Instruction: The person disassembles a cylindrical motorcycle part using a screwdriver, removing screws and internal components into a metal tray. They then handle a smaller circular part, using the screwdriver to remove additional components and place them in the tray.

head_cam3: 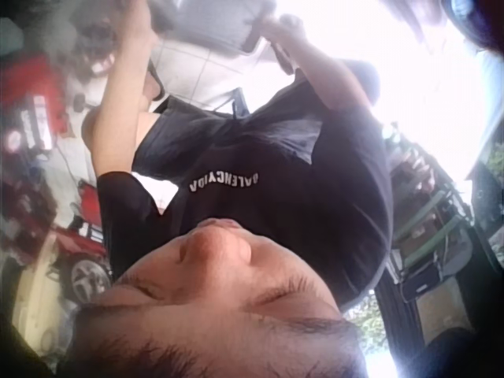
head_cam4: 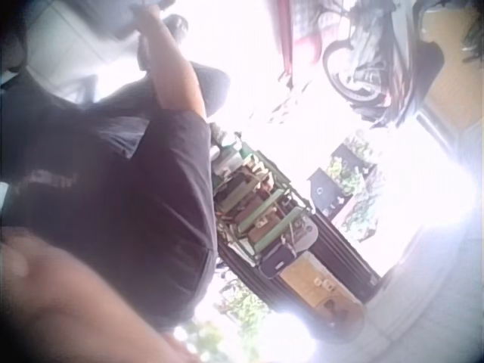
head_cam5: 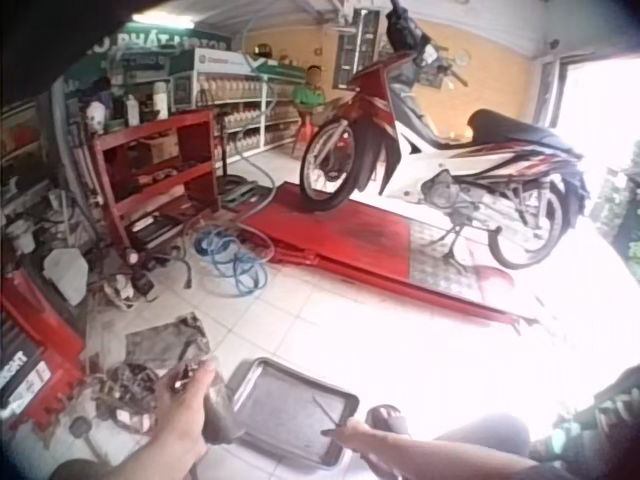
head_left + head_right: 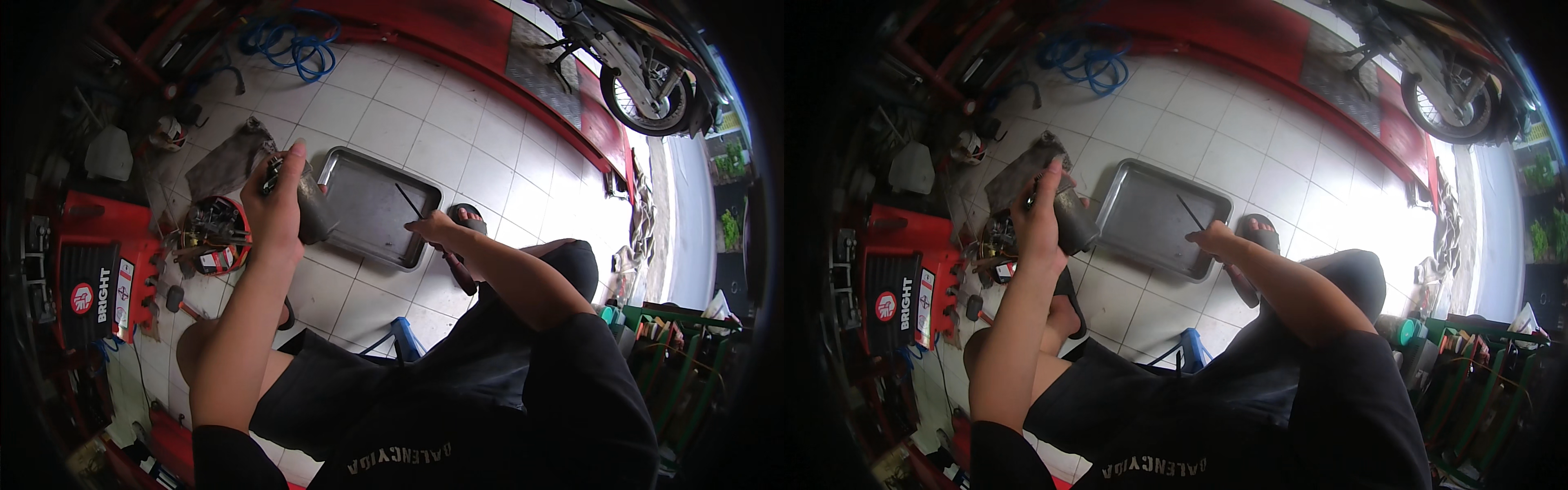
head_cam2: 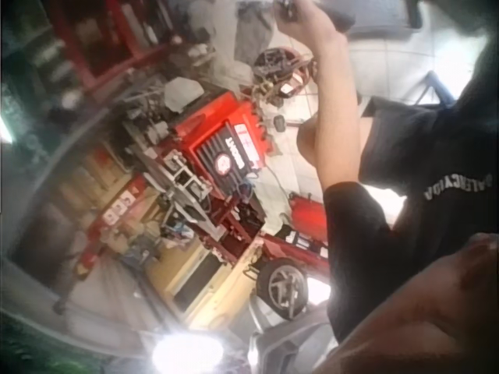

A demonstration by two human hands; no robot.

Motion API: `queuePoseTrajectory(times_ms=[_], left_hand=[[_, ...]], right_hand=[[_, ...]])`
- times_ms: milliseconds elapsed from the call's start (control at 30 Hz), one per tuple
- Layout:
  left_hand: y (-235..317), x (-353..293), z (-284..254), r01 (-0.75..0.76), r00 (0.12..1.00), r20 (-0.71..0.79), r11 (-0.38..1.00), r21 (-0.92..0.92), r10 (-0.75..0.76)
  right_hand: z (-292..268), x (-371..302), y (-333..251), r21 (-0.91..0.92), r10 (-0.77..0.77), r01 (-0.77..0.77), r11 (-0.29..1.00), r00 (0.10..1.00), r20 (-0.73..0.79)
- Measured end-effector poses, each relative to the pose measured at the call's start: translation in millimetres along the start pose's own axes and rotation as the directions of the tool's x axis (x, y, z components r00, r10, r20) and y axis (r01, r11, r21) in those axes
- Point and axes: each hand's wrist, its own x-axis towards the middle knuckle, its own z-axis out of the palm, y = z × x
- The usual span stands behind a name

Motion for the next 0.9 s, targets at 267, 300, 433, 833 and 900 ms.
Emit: queuePoseTrajectory(times_ms=[267, 300, 433, 833, 900], left_hand=[[15, 2, -5, 0.123, 0.985, -0.103, 0.985, -0.117, -0.135], [16, 4, -5, 0.126, 0.985, -0.102, 0.982, -0.141, -0.141], [20, 6, -15, 0.167, 0.972, -0.127, 0.960, -0.227, -0.199], [37, 12, -12, 0.227, 0.960, -0.073, 0.901, -0.369, -0.272], [43, 10, -13, 0.227, 0.960, -0.066, 0.893, -0.389, -0.273]], right_hand=[[-47, -53, -58, 0.292, -0.392, 0.337, 0.895, 0.906, 0.157], [-54, -58, -61, 0.311, -0.446, 0.380, 0.871, 0.876, 0.180], [-44, -81, -46, 0.272, -0.487, 0.413, 0.869, 0.809, 0.330], [15, 43, 58, -0.521, -0.286, 0.297, 0.801, 0.953, 0.103], [25, 63, 47, -0.544, -0.315, 0.285, 0.789, 0.948, 0.041]])
